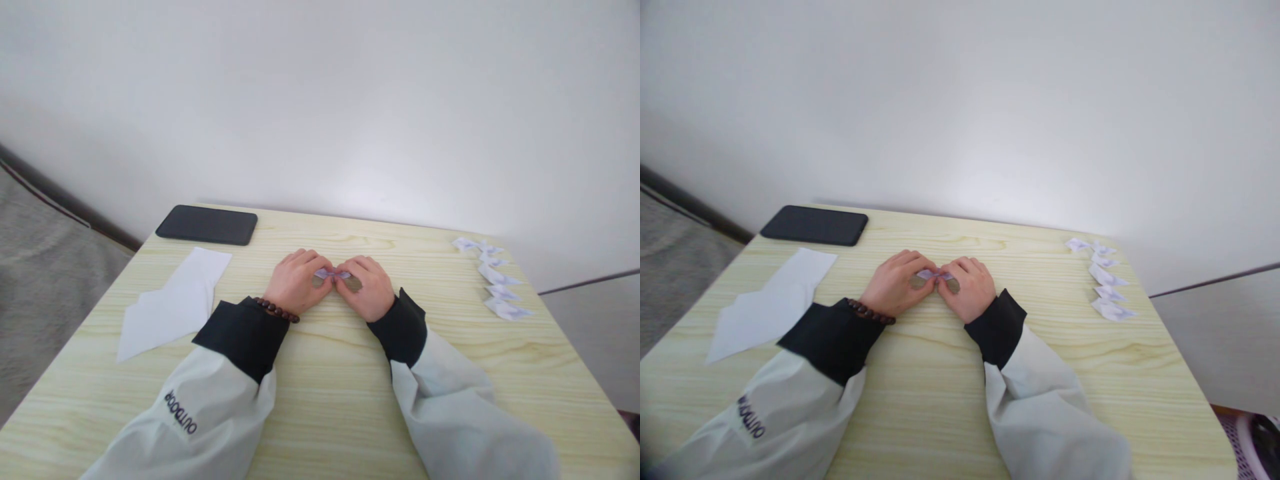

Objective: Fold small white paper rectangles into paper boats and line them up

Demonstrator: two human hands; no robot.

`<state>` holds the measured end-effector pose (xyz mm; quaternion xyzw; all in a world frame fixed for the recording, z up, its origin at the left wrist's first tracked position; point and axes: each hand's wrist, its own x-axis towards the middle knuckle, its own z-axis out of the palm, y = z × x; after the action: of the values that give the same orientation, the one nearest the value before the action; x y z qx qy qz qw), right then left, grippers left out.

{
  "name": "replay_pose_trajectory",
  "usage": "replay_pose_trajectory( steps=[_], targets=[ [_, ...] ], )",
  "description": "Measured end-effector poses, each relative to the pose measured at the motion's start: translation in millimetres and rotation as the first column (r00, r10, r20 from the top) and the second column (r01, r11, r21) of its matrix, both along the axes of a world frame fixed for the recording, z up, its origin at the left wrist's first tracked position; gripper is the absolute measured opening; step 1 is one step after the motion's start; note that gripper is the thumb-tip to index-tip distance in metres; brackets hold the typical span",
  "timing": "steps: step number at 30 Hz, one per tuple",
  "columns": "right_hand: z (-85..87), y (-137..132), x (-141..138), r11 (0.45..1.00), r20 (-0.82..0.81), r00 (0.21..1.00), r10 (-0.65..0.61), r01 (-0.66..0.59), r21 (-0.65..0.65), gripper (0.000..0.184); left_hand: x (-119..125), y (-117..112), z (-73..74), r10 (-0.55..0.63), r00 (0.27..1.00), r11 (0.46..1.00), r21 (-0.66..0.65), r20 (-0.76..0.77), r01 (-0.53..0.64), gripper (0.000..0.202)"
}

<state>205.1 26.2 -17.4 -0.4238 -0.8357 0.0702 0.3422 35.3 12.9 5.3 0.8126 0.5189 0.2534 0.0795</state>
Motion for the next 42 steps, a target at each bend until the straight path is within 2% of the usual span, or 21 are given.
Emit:
replay_pose_trajectory(
  steps=[13, 18, 21, 30, 36, 42],
  targets=[
    [4.5, -2.9, -2.2, 0.999, 0.088, 0.996, -0.027, 0.030, -0.029, 0.011, 0.5, -2.3, -0.9, -0.014, 0.997, 0.999, 0.046, -0.073, 0.017, 0.014],
    [3.2, -2.9, -1.7, 0.999, 0.095, 0.995, -0.028, 0.031, -0.029, 0.009, 1.0, -3.6, -1.6, 0.074, 0.994, 0.992, 0.113, -0.078, -0.065, 0.015],
    [2.0, -2.9, -2.0, 0.999, 0.103, 0.994, -0.048, 0.050, -0.015, 0.010, 1.6, -4.2, -1.2, 0.111, 0.989, 0.989, 0.109, -0.093, -0.101, 0.017],
    [2.8, -3.2, -2.0, 0.998, 0.110, 0.992, -0.055, 0.059, -0.034, 0.006, 1.3, -3.6, 1.4, 0.062, 0.995, 0.998, 0.037, -0.082, -0.059, 0.012],
    [3.6, -3.7, -2.4, 0.998, 0.118, 0.991, -0.057, 0.060, -0.021, 0.006, -0.5, -1.3, -1.4, 0.005, 0.998, 0.999, 0.041, -0.056, -0.003, 0.011],
    [2.1, -2.3, -1.7, 0.997, 0.100, 0.992, -0.072, 0.075, -0.024, 0.007, -2.7, -0.8, -5.2, 0.043, 0.999, 0.994, 0.099, -0.029, -0.040, 0.013]
  ],
)
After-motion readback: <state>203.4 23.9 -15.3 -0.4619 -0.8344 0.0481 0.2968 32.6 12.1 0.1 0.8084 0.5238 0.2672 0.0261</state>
